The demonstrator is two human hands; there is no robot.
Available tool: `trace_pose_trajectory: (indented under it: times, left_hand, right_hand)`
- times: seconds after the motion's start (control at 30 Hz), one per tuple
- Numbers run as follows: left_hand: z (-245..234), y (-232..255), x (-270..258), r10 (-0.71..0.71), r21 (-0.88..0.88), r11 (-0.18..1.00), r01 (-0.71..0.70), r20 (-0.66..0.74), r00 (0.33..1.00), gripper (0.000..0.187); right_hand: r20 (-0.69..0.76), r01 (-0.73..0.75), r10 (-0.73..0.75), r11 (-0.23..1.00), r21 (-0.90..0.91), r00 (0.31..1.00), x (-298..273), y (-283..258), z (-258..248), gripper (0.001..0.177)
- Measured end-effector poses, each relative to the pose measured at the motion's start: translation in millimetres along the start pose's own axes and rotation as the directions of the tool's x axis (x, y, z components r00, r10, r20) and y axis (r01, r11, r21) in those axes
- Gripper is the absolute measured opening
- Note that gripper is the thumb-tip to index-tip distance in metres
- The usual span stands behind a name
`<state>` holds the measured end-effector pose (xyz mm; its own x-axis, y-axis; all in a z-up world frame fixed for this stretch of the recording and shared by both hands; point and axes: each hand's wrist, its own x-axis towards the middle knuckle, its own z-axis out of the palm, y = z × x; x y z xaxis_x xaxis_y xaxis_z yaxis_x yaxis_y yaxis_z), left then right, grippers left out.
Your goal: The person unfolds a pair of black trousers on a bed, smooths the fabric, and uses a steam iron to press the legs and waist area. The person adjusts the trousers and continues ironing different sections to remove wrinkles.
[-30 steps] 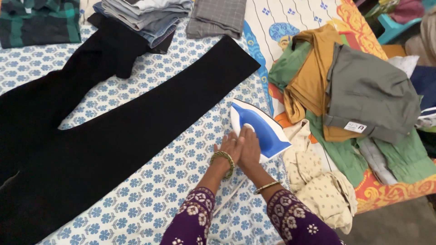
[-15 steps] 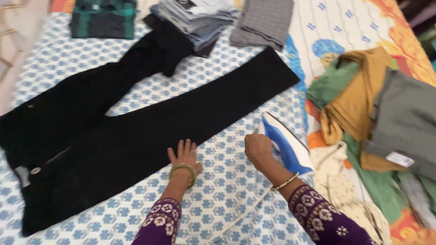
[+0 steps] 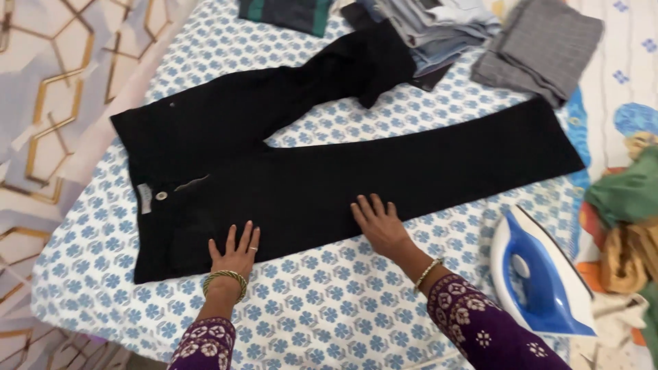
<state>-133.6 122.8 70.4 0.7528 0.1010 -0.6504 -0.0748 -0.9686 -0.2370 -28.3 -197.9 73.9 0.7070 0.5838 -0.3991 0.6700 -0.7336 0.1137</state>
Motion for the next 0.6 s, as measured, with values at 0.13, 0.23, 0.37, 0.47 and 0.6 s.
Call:
trace_pose_trajectory:
  times: [0.13, 0.23, 0.37, 0.47, 0.6]
  left_hand:
    - [11.6, -24.5, 3.9, -0.067, -0.077, 0.995, 0.062, -0.052, 0.996, 0.108]
    - [2.3, -36.6, 2.1, -0.04, -0.163, 0.986, 0.044, 0.029, 0.999, 0.114]
    - [-19.7, -36.7, -5.2, -0.066, -0.218, 0.972, 0.091, 0.117, 0.991, 0.11]
    - [-27.6, -36.2, -8.3, -0.028, -0.216, 0.974, 0.066, 0.174, 0.984, 0.107]
    - [-3.7, -28.5, -23.1, 0.06, -0.13, 0.991, -0.024, 0.277, 0.959, 0.111]
  right_hand:
    - [0.199, -0.118, 0.141, 0.985, -0.124, 0.97, 10.1, 8.6, 8.3, 0.08]
    - [0.171, -0.077, 0.109, 0.979, -0.187, 0.979, 7.1, 27.7, 22.3, 0.068]
    - [0.104, -0.04, 0.059, 0.984, -0.174, 0.993, 7.3, 38.7, 26.8, 0.057]
    - [0.21, 0.032, -0.009, 0.994, -0.106, 0.978, 5.4, 50.3, 15.4, 0.039]
    - [0.36, 0.093, -0.091, 0.996, 0.012, 0.929, -11.3, 44.3, 7.4, 0.028]
